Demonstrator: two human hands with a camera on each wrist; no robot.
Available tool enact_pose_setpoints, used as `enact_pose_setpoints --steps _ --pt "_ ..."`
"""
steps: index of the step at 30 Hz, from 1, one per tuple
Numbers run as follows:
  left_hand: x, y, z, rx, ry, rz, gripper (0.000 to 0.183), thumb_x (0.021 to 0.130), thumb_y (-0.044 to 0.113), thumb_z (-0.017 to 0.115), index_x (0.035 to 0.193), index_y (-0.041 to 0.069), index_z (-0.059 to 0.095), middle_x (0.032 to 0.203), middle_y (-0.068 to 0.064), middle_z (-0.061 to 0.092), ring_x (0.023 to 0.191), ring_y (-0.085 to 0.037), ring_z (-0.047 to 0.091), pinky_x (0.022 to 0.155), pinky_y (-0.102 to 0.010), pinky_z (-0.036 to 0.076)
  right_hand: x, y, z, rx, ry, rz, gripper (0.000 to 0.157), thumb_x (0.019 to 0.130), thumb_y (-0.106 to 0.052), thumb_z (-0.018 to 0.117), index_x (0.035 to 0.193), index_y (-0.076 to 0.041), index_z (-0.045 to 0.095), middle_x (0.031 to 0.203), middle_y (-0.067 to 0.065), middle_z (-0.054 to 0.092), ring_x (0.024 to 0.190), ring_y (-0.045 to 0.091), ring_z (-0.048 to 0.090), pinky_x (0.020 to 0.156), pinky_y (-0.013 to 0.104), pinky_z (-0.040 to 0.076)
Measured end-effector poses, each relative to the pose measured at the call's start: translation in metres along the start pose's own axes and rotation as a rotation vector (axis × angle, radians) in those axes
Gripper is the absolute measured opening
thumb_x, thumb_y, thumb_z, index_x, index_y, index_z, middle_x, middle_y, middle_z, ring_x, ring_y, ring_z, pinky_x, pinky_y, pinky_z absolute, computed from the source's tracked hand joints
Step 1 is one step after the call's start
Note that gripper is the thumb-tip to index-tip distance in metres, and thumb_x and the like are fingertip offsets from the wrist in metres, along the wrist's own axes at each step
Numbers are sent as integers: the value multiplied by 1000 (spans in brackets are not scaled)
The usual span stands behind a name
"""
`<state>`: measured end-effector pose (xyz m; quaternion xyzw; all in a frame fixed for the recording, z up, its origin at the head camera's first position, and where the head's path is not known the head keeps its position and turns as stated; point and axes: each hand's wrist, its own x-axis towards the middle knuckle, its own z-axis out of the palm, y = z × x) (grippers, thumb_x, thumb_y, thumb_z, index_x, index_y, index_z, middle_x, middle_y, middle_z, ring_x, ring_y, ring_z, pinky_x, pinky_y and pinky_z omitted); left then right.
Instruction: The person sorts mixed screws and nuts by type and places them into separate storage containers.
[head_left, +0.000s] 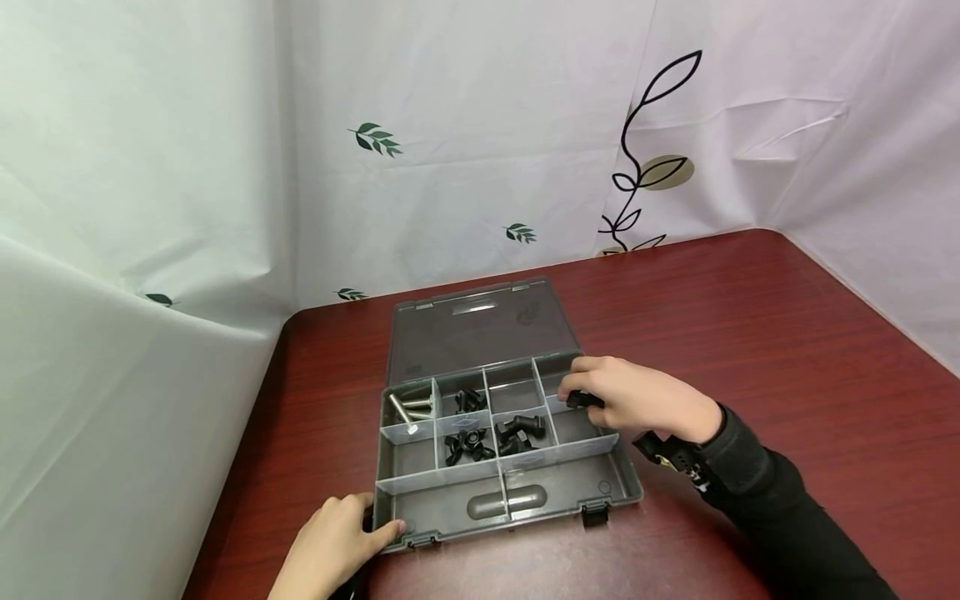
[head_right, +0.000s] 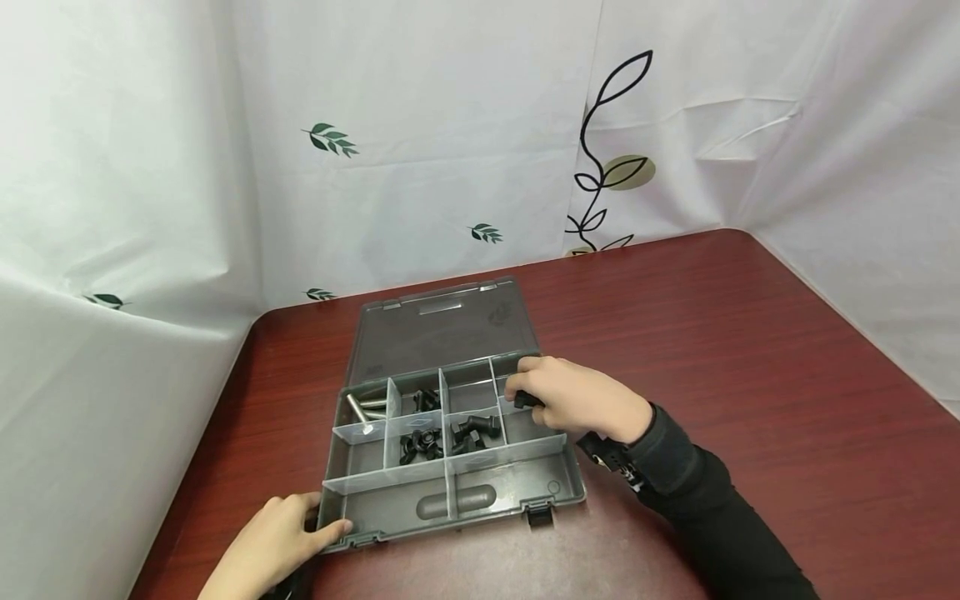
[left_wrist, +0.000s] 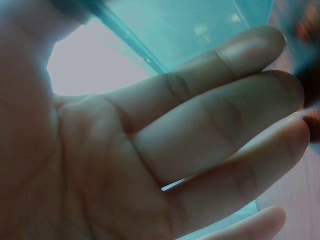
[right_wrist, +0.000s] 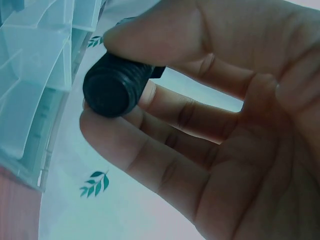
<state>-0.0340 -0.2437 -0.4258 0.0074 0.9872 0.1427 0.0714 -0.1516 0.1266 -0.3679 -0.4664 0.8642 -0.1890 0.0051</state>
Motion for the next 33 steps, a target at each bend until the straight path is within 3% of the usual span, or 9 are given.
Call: enact_pose_setpoints --steps 20,33 --pt "0 0 -1 -2 11 6 38 71 51 71 75 15 59 54 4 43 56 -15 43 53 -38 37 29 -17 14 -20 -32 -109 37 69 5 53 101 -9 63 97 -1 55 83 8 51 67 20 40" --pt "0 0 0 -1 11 11 39 71 51 71 79 14 61 55 4 46 56 -15 45 54 -39 39 41 -19 19 -22 -64 -117 33 71 4 57 101 -11 63 93 -3 53 77 7 47 65 20 39"
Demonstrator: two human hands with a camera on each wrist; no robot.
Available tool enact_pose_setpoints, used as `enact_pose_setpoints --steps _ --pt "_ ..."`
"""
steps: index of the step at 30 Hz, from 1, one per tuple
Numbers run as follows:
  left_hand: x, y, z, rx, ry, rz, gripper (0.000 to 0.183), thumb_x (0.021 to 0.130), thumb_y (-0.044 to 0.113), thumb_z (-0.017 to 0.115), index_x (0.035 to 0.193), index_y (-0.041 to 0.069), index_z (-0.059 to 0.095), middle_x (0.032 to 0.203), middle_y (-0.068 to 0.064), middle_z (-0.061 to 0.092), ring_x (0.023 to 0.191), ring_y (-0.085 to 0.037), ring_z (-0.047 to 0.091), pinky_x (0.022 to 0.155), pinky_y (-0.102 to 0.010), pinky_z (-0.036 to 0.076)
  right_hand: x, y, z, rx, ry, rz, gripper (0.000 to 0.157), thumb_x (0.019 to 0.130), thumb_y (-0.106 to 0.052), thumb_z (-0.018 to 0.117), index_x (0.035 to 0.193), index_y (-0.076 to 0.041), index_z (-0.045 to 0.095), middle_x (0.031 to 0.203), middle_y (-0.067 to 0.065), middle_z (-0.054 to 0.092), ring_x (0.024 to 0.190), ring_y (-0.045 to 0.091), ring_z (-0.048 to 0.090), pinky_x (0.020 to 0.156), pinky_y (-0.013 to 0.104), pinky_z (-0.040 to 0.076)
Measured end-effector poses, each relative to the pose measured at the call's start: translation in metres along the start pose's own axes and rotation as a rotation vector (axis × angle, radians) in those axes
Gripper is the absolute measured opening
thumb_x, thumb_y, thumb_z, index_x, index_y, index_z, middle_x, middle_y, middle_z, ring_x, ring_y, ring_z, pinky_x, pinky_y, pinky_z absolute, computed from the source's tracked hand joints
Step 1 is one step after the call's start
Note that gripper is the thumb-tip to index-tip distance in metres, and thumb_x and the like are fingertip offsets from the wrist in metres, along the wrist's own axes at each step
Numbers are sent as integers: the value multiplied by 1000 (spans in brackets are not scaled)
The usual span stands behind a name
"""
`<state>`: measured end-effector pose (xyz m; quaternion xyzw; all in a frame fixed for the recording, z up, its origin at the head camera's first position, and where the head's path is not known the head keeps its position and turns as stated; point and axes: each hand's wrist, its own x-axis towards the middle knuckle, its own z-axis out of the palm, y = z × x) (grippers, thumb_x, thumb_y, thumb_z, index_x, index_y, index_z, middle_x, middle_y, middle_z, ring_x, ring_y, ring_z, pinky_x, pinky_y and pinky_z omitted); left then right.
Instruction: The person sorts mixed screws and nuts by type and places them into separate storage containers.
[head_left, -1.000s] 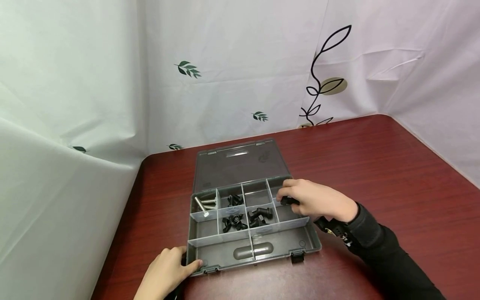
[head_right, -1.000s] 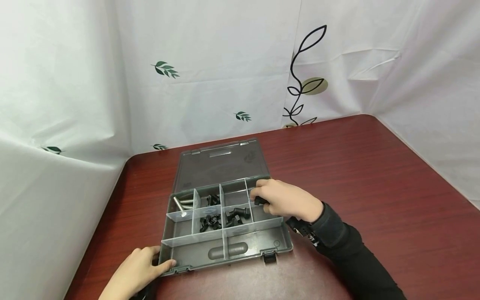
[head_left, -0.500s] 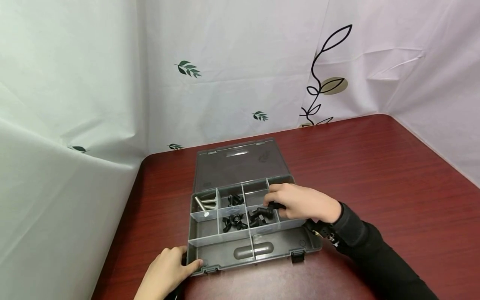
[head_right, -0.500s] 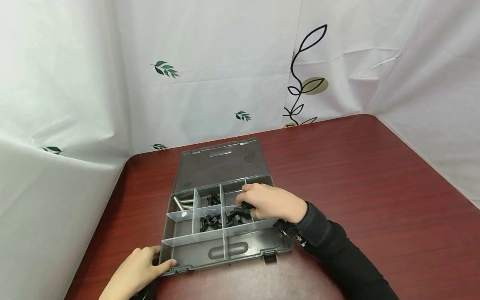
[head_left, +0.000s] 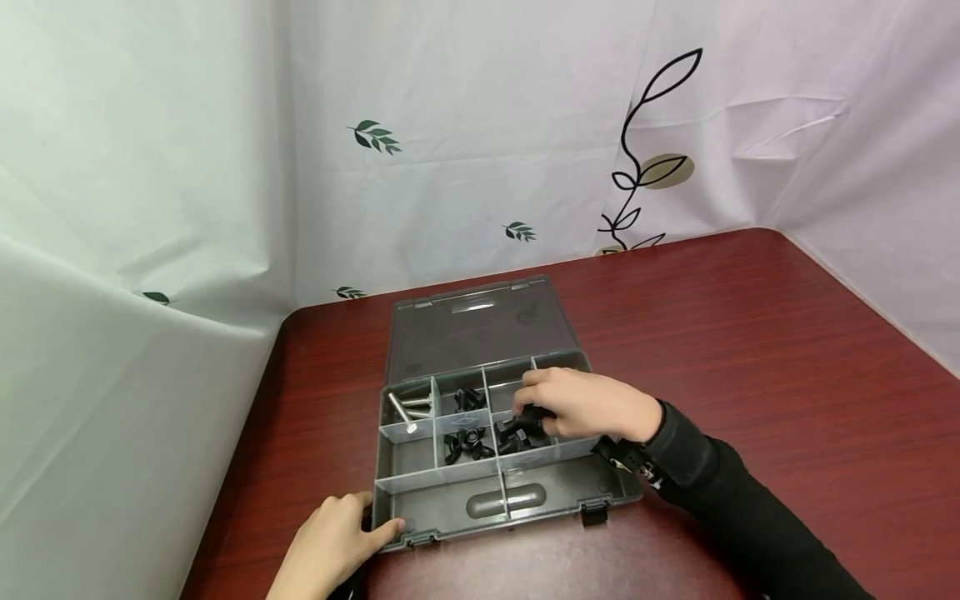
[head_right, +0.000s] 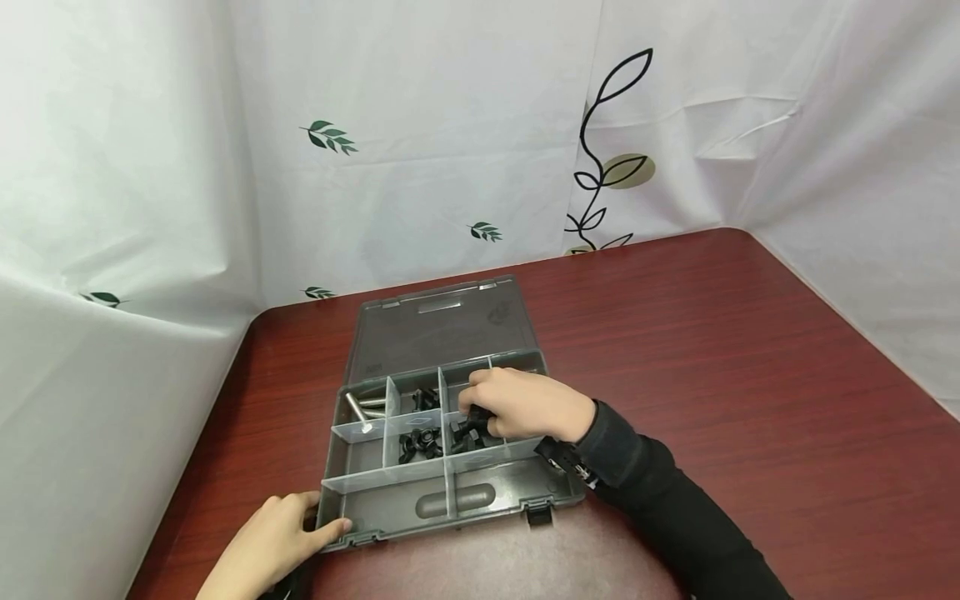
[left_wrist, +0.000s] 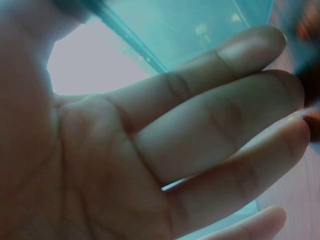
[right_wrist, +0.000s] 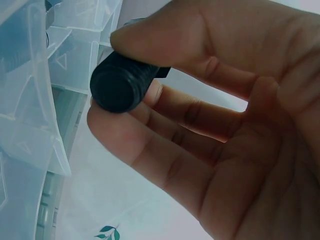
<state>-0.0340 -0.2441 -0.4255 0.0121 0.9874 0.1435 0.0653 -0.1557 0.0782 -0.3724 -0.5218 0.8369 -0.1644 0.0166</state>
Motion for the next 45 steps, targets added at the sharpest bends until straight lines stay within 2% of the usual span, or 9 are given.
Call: enact_pose_setpoints --steps 10,18,22,25,27,35,40,45 --pt "0 2 0 -4 -13 -16 39 72 51 71 78 14 61 54 3 43 56 -15 41 54 -37 37 8 -3 0 25 -48 -14 36 74 5 54 105 -10 63 94 -3 53 76 6 48 65 19 39" --pt "-1 5 -2 -6 -8 -20 37 72 49 71 75 14 58 53 2 42 55 -15 40 53 -36 36 11 -2 -3 -9 -15 -53 35 74 4 54 105 -11 62 94 -2 53 72 6 47 62 19 38" --pt "-2 6 -2 -6 -5 -17 37 72 49 71 75 14 58 54 3 43 55 -15 42 53 -37 37 8 -1 -5 -82 40 -74 37 80 -9 63 117 -13 58 109 2 56 92 13 54 77 25 43" --pt "-2 6 -3 -4 -6 -17 38 72 50 71 77 14 60 55 3 44 56 -15 43 54 -37 38 6 1 -7 -111 49 -45 53 80 -22 70 129 -17 50 127 6 51 115 20 49 87 32 43" --pt "-2 7 -3 -2 -8 -18 38 72 50 71 76 14 59 54 3 44 56 -15 43 54 -37 37 5 2 -9 -97 38 -21 60 80 -27 71 134 -20 47 135 7 47 122 22 45 87 33 42" --pt "-3 8 -2 -6 1 -28 37 73 49 71 74 15 57 53 3 42 55 -15 40 53 -37 36 5 4 -11 -52 1 5 66 80 -32 71 139 -20 42 136 10 46 124 22 43 89 34 42" --pt "-4 7 -2 -5 4 -20 38 72 50 71 71 16 55 53 3 41 54 -16 40 52 -37 35 1 6 -10 -58 9 34 65 80 -31 71 138 -21 43 135 9 47 121 22 45 86 34 43" --pt "-4 3 -5 -28 -16 7 40 72 53 70 67 18 51 52 5 36 52 -13 36 51 -34 34 -7 12 -10 -57 45 46 62 80 -27 70 136 -16 46 132 10 49 119 26 47 86 37 44"
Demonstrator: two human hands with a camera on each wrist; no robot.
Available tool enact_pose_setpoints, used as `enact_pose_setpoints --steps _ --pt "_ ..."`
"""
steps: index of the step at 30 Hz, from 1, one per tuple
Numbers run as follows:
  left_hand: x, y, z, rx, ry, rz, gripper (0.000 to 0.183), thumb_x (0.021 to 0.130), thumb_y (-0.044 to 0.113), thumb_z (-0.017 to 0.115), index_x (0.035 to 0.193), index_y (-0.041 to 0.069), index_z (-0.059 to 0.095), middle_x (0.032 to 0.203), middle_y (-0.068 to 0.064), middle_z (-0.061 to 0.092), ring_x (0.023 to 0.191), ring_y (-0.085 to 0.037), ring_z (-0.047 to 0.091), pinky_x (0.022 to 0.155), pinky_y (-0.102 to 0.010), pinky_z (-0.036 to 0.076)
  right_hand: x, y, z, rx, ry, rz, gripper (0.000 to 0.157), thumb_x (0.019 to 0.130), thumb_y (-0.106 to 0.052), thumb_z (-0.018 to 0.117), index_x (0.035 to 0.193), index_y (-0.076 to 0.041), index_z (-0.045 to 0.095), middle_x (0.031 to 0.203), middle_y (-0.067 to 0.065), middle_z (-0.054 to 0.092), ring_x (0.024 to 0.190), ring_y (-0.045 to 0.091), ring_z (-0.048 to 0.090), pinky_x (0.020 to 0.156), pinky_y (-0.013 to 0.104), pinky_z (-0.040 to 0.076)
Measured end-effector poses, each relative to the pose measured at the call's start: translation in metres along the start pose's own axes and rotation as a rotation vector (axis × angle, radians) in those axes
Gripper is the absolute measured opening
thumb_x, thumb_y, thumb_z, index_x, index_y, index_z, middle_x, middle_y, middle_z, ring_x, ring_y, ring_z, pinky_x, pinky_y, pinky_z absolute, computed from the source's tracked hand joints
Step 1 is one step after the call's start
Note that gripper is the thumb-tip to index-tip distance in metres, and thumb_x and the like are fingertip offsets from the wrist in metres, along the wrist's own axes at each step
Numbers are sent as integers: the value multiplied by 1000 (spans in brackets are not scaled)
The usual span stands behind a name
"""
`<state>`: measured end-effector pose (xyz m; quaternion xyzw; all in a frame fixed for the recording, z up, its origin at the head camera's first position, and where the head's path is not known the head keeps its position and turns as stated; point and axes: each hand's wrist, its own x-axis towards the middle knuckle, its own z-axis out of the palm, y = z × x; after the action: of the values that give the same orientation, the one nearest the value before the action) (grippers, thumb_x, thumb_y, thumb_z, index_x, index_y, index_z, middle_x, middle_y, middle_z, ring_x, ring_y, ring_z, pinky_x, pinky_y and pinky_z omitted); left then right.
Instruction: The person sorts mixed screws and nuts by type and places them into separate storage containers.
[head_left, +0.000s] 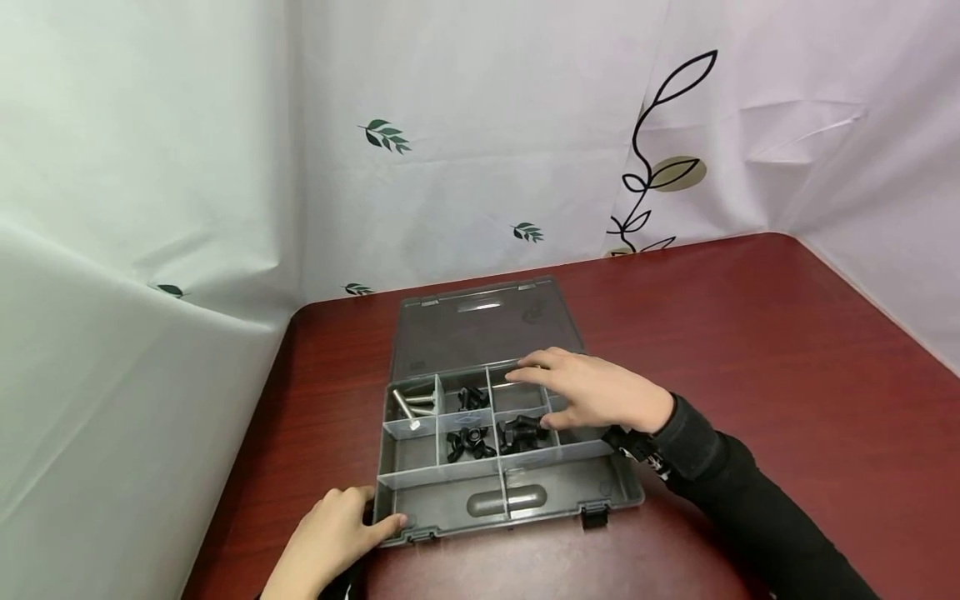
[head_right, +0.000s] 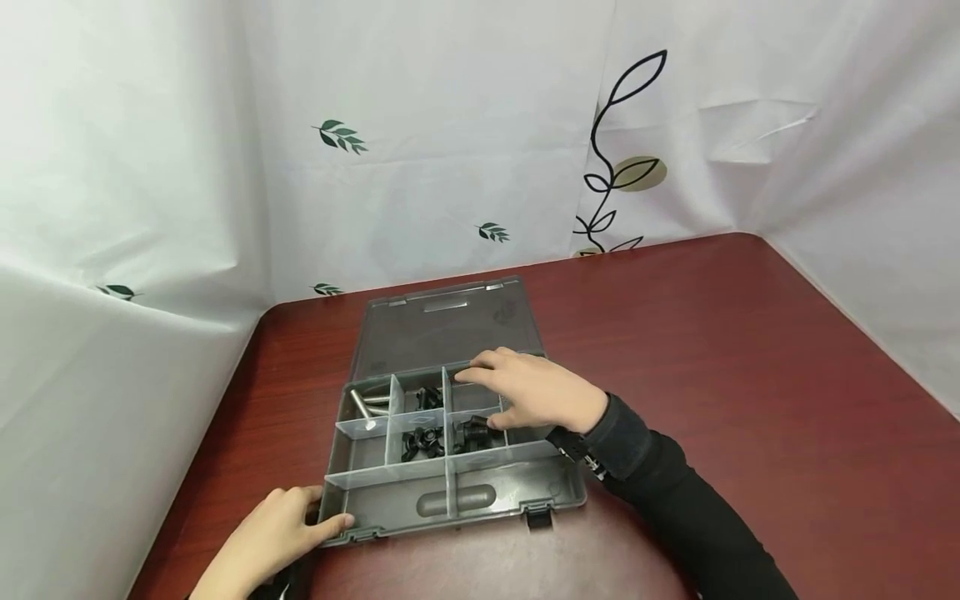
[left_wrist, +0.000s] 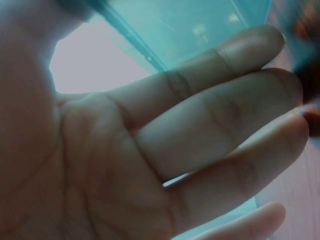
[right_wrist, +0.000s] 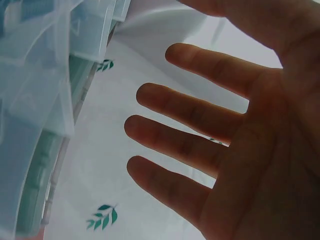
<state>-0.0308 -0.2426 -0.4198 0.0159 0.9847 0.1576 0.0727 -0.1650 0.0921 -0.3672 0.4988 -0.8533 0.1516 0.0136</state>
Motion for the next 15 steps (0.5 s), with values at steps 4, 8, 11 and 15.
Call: enact_pose_setpoints --steps 4,8,11,15 --pt "-1 -10 -7 -51 -36 14 41 73 56 68 69 18 52 52 8 35 52 -10 32 51 -30 33 -3 8 1 -26 32 4 58 81 -24 66 135 -14 47 130 10 51 116 26 49 87 39 43" --pt "-2 -21 -16 -51 -25 0 41 72 56 68 82 17 62 63 9 52 60 -10 46 59 -32 40 -9 14 0 -32 48 49 56 81 -22 65 134 -15 48 129 9 50 116 26 49 89 41 41" --pt "-2 -27 -26 -71 -15 -30 46 72 55 69 94 14 65 79 5 62 66 -10 53 57 -32 44 -14 19 -1 -27 70 90 55 81 -23 65 134 -15 49 133 10 48 119 26 46 91 41 40" --pt "2 -32 -44 -57 17 -26 55 75 57 66 106 11 63 83 1 64 62 -11 53 51 -33 43 -21 30 -1 -51 141 104 55 80 -21 66 132 -12 50 139 15 43 128 32 38 99 45 33"
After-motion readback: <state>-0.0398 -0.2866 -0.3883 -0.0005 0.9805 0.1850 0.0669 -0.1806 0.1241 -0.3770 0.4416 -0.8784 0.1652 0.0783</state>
